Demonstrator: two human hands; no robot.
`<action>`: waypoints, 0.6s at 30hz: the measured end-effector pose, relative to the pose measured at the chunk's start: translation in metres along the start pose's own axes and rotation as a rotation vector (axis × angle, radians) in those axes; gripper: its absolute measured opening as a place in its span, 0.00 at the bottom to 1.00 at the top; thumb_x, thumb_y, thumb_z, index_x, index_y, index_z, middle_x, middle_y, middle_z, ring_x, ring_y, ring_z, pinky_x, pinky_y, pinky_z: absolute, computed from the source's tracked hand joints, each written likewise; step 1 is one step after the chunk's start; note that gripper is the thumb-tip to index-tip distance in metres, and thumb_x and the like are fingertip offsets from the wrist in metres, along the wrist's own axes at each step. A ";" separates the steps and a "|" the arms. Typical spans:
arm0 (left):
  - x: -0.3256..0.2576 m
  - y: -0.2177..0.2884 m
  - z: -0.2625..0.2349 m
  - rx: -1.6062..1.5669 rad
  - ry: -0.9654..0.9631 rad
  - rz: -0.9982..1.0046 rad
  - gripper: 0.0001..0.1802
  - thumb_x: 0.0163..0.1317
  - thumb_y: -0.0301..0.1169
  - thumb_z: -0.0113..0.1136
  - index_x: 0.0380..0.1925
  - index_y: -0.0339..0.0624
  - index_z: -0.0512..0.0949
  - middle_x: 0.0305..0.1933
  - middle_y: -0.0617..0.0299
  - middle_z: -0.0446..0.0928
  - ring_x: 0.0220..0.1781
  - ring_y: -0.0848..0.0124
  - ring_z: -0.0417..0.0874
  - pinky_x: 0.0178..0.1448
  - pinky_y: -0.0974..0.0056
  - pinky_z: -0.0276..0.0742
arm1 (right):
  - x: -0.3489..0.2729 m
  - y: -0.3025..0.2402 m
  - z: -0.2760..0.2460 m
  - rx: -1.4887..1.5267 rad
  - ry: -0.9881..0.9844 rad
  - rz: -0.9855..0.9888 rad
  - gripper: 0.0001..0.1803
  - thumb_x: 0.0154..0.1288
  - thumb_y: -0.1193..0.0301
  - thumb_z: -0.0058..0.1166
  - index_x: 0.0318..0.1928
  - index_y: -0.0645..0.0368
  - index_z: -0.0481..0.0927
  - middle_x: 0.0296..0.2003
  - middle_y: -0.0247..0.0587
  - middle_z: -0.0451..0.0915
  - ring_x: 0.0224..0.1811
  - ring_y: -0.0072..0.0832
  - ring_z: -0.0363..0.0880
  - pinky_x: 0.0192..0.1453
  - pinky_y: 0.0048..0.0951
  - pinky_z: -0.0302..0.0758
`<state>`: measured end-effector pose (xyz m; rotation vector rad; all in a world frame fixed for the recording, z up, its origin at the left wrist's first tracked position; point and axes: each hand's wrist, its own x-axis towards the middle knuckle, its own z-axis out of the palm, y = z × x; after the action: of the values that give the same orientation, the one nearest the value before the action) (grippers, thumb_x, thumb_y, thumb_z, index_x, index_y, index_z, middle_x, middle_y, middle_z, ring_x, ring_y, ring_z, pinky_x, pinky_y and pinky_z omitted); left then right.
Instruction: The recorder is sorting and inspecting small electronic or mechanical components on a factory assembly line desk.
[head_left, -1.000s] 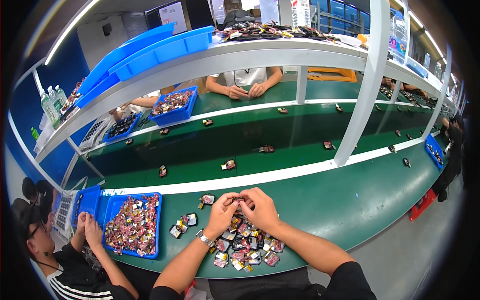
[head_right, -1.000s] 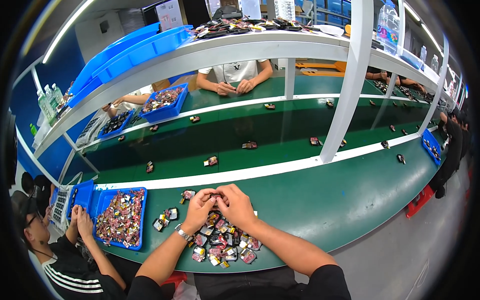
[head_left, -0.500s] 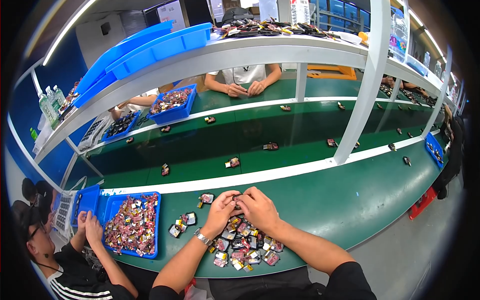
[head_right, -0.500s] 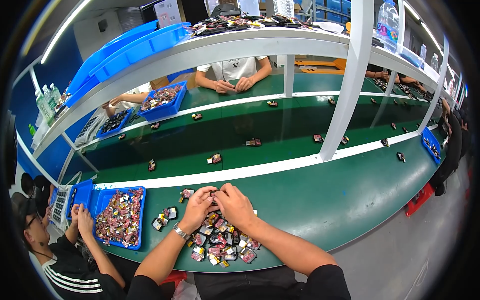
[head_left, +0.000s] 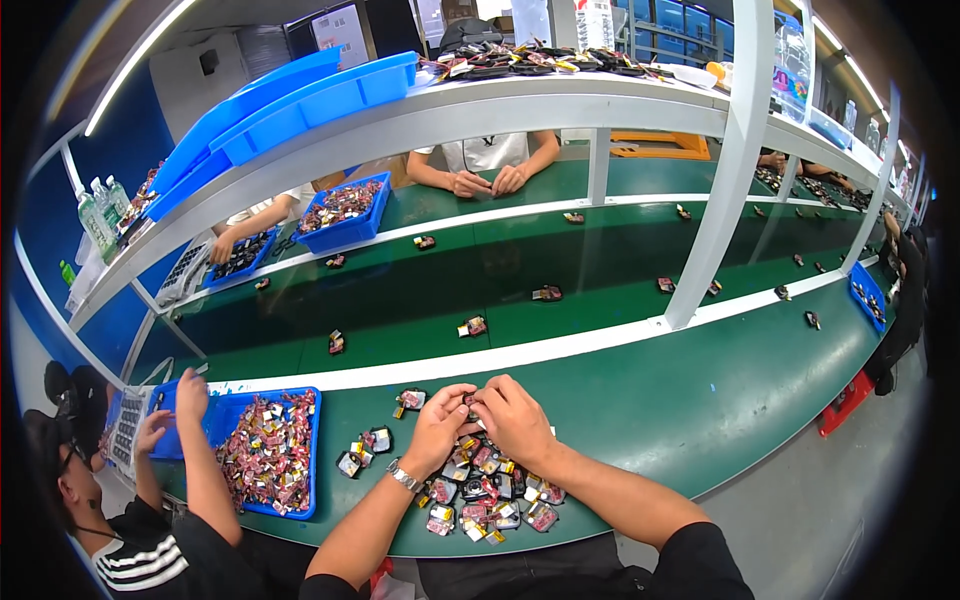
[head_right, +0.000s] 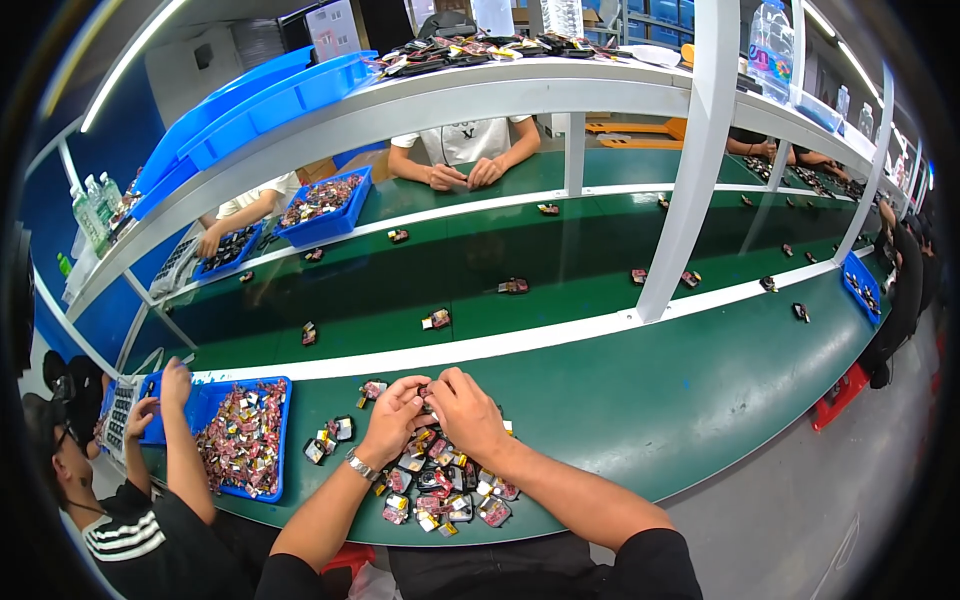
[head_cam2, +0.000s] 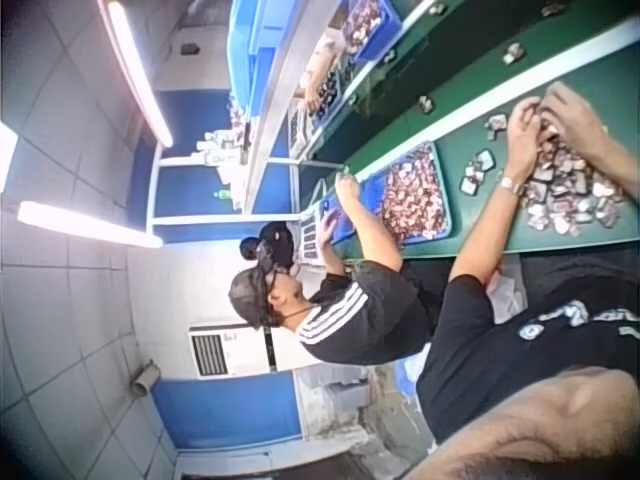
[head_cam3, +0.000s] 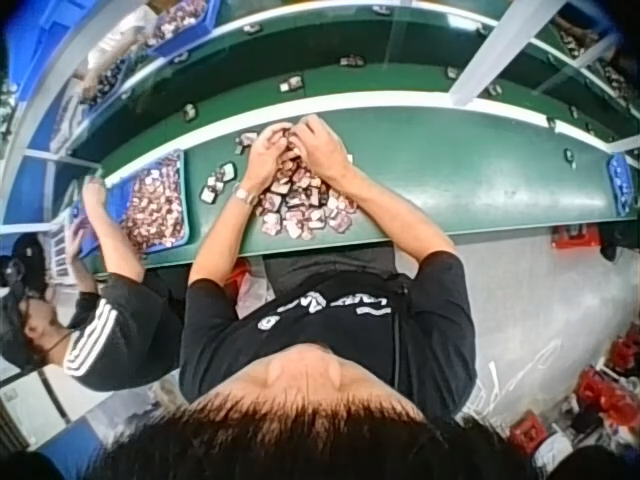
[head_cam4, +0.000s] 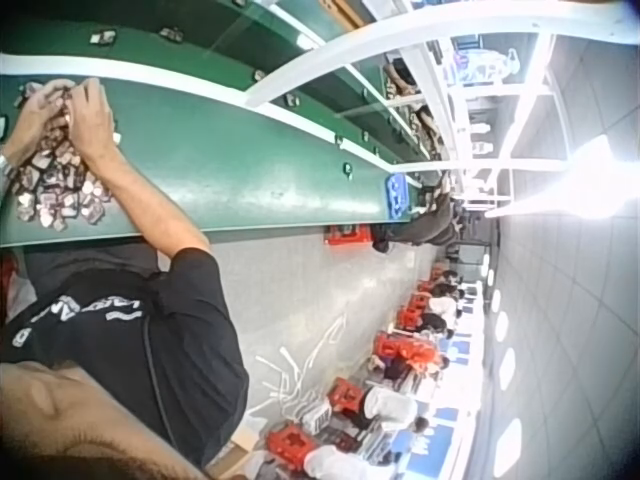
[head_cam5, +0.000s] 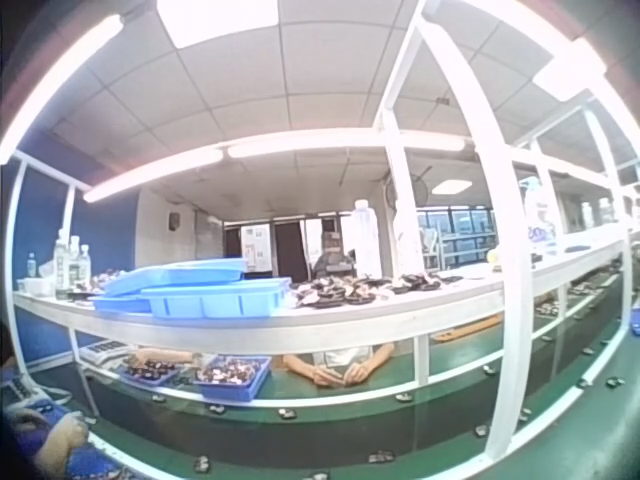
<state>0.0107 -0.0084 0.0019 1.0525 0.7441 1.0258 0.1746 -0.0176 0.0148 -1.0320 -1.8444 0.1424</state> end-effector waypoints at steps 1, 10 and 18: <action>0.000 0.000 0.000 -0.003 -0.001 0.005 0.16 0.70 0.22 0.44 0.57 0.37 0.66 0.52 0.60 0.76 0.52 0.74 0.79 0.52 0.65 0.83 | 0.000 0.000 0.001 -0.001 0.005 0.002 0.07 0.56 0.75 0.61 0.35 0.61 0.78 0.35 0.40 0.74 0.37 0.37 0.78 0.38 0.35 0.78; 0.001 -0.006 -0.004 0.100 0.123 0.037 0.11 0.70 0.26 0.50 0.51 0.38 0.71 0.45 0.64 0.79 0.45 0.79 0.81 0.43 0.74 0.79 | 0.000 0.005 0.003 0.378 -0.024 0.187 0.09 0.57 0.79 0.60 0.39 0.63 0.78 0.36 0.41 0.77 0.32 0.29 0.81 0.37 0.28 0.79; 0.002 -0.008 0.006 0.299 0.165 0.095 0.10 0.69 0.23 0.51 0.49 0.37 0.72 0.43 0.64 0.79 0.40 0.81 0.79 0.40 0.75 0.78 | 0.003 0.011 0.001 0.438 -0.107 0.371 0.11 0.57 0.79 0.59 0.42 0.64 0.78 0.34 0.41 0.78 0.30 0.24 0.81 0.35 0.24 0.78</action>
<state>0.0193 -0.0096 -0.0035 1.2793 1.0117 1.1149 0.1800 -0.0085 0.0112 -1.0514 -1.5955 0.7997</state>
